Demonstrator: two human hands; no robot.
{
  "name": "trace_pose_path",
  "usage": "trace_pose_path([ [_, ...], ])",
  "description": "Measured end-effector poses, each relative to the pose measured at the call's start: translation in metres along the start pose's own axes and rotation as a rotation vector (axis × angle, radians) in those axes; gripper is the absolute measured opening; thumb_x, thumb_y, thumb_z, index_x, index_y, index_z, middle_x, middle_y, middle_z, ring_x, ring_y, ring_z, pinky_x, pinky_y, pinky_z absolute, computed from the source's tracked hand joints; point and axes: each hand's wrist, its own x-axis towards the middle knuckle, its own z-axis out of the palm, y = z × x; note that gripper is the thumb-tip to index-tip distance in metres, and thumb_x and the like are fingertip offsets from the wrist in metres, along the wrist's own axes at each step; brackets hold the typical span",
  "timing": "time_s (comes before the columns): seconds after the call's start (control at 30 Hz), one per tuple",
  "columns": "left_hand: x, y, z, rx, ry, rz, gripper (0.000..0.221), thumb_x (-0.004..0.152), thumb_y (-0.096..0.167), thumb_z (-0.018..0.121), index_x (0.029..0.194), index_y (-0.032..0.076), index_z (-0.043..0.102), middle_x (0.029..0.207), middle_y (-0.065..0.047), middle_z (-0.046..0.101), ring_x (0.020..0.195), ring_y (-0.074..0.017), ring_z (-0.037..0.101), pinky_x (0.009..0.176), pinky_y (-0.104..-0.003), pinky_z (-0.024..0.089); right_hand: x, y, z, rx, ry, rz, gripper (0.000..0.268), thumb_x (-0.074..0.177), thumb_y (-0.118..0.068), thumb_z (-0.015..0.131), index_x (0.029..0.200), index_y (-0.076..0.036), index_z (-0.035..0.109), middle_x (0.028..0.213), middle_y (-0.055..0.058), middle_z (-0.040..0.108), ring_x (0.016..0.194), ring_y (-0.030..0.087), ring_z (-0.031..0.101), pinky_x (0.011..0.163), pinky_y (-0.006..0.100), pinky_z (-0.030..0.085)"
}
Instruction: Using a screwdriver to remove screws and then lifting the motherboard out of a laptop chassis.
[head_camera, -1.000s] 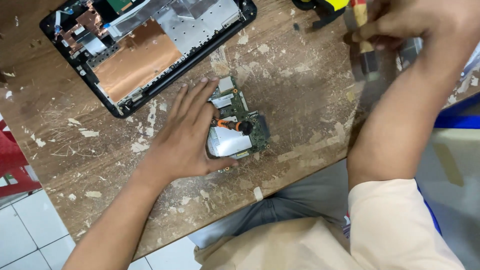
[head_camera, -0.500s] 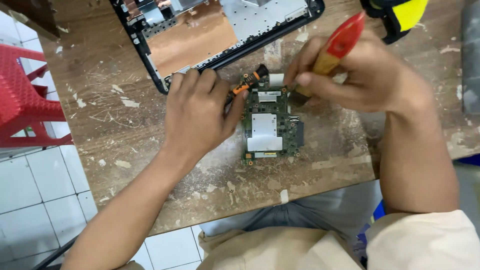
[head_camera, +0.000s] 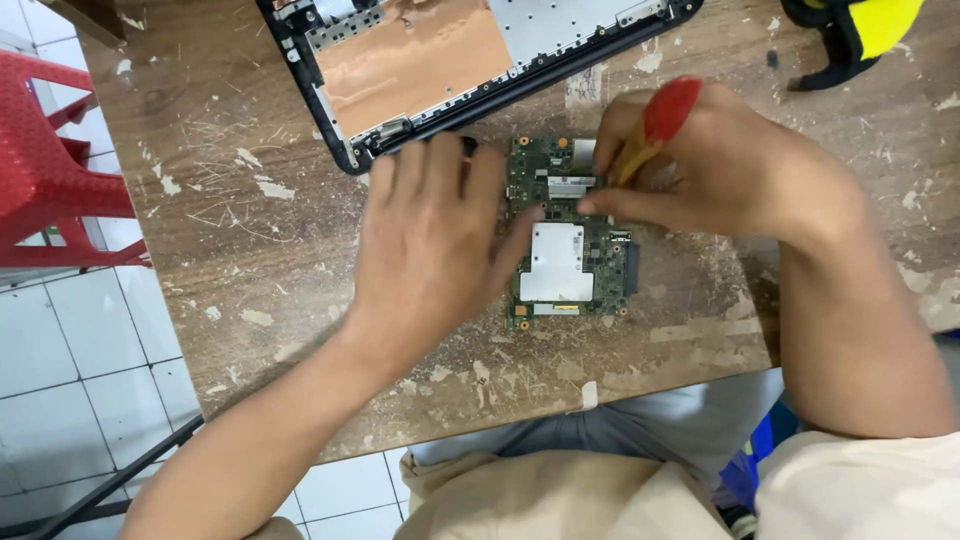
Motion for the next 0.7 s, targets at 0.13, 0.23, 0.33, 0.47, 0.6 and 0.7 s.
trace_pose_path([
  [0.13,0.006,-0.001,0.017,-0.251,0.005,0.444,0.091,0.094,0.080,0.080,0.147,0.010,0.057,0.146,-0.015,0.062,0.137,-0.0339,0.059,0.121,-0.052,0.036,0.001,0.001,0.002,0.034,-0.116,-0.023,0.025,0.093,-0.028,0.087,0.096,-0.010,0.069,0.085,0.003,0.083,0.075,0.015,0.082,0.061,0.032,0.062],
  [0.23,0.003,0.001,0.026,-0.273,-0.105,0.466,0.115,0.085,0.090,0.079,0.160,0.008,0.054,0.165,-0.018,0.056,0.154,-0.0388,0.051,0.133,-0.060,0.023,-0.001,0.003,0.002,-0.069,-0.083,-0.099,0.026,0.098,-0.027,0.085,0.092,-0.010,0.066,0.088,0.004,0.074,0.075,0.019,0.075,0.061,0.036,0.058],
  [0.33,0.007,0.001,0.027,-0.350,-0.165,0.446,0.112,0.084,0.085,0.080,0.159,0.007,0.054,0.166,-0.019,0.054,0.155,-0.0397,0.046,0.134,-0.061,0.018,-0.001,0.003,-0.002,-0.091,-0.108,-0.107,0.026,0.098,-0.025,0.086,0.087,-0.011,0.067,0.088,0.002,0.068,0.069,0.018,0.068,0.056,0.034,0.052],
  [0.47,0.007,0.000,0.026,-0.425,-0.198,0.440,0.104,0.082,0.079,0.084,0.155,0.009,0.059,0.166,-0.021,0.051,0.156,-0.0413,0.042,0.133,-0.063,0.018,-0.005,-0.002,-0.005,0.068,-0.191,-0.116,0.020,0.093,-0.026,0.088,0.088,-0.012,0.073,0.084,-0.001,0.072,0.072,0.012,0.069,0.061,0.030,0.053],
  [0.6,0.005,0.000,0.026,-0.471,-0.216,0.434,0.102,0.080,0.074,0.089,0.154,0.010,0.059,0.165,-0.022,0.049,0.156,-0.0432,0.040,0.132,-0.066,0.018,-0.004,-0.005,-0.003,-0.018,-0.050,-0.103,0.022,0.099,-0.019,0.085,0.090,-0.007,0.069,0.086,0.003,0.072,0.067,0.015,0.075,0.054,0.032,0.057],
  [0.7,0.008,-0.001,0.027,-0.474,-0.220,0.429,0.095,0.082,0.076,0.085,0.149,0.012,0.063,0.167,-0.022,0.047,0.157,-0.0430,0.038,0.133,-0.066,0.017,-0.004,-0.001,-0.006,0.102,-0.190,-0.156,0.021,0.095,-0.023,0.085,0.085,-0.011,0.071,0.081,-0.001,0.070,0.067,0.011,0.067,0.054,0.028,0.052],
])
